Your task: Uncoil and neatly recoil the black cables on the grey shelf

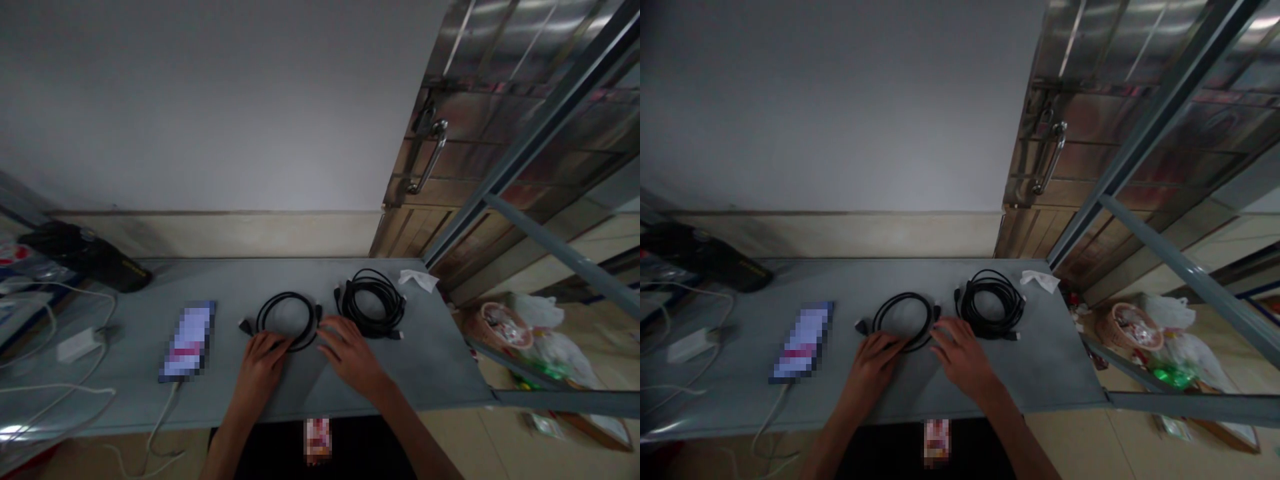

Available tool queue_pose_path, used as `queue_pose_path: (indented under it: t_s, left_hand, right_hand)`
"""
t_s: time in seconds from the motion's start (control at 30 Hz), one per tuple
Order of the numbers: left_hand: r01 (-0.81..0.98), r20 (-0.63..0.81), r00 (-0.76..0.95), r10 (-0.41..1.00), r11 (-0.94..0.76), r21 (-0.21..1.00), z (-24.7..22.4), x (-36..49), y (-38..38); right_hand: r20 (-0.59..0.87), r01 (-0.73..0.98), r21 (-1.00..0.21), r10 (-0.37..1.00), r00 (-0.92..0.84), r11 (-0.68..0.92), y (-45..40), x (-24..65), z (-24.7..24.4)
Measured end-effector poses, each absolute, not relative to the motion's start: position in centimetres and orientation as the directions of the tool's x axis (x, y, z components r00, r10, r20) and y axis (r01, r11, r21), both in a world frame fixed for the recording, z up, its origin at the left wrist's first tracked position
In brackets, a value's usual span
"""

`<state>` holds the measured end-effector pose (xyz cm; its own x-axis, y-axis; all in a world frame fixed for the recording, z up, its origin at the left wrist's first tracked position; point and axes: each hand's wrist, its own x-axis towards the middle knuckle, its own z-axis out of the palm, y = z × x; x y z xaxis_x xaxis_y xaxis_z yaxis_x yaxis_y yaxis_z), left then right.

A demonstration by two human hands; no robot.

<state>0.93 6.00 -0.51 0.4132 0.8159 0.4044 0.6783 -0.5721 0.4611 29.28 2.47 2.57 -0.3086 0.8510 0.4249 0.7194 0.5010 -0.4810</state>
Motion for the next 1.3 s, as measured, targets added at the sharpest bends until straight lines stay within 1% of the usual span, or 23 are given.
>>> queue_pose_path:
  t_s: [0.17, 0.27, 0.37, 0.5, 0.73, 0.97, 1.3]
  left_hand:
    - [0.686, 0.446, 0.334, 0.83, -0.539, 0.489, -0.6, 0.6, 5.6]
    - [0.673, 0.489, 0.295, 0.821, -0.542, 0.503, 0.1, 1.0, 4.3]
    - [0.68, 0.552, 0.257, 0.793, -0.555, 0.48, 0.9, 1.0, 2.9]
    - [0.723, 0.633, 0.184, 0.752, -0.54, 0.432, 1.1, 0.2, 1.8]
    - [0.756, 0.637, 0.031, 0.771, -0.435, 0.49, 0.5, -0.2, 1.3]
    - [0.761, 0.688, 0.091, 0.72, -0.496, 0.418, 0.3, 0.3, 1.4]
    - [0.765, 0.696, 0.118, 0.709, -0.512, 0.391, 0.1, 0.3, 1.4]
  right_hand:
    - [0.52, 0.873, -0.395, 0.853, -0.044, 0.285, 1.3, 36.7, 2.5]
    - [0.524, 0.915, -0.354, 0.851, 0.022, 0.194, 0.9, 39.9, 0.9]
    - [0.524, 0.919, -0.335, 0.852, -0.001, 0.207, 0.5, 41.1, -1.0]
    - [0.572, 0.904, -0.336, 0.82, -0.029, 0.266, 0.2, 40.4, -2.7]
    - [0.581, 0.896, -0.349, 0.814, -0.024, 0.276, -0.1, 39.9, -2.7]
    - [0.592, 0.88, -0.391, 0.806, 0.015, 0.271, -0.2, 40.1, -2.5]
    - [0.608, 0.827, -0.492, 0.788, 0.101, 0.274, 0.0, 40.0, -1.9]
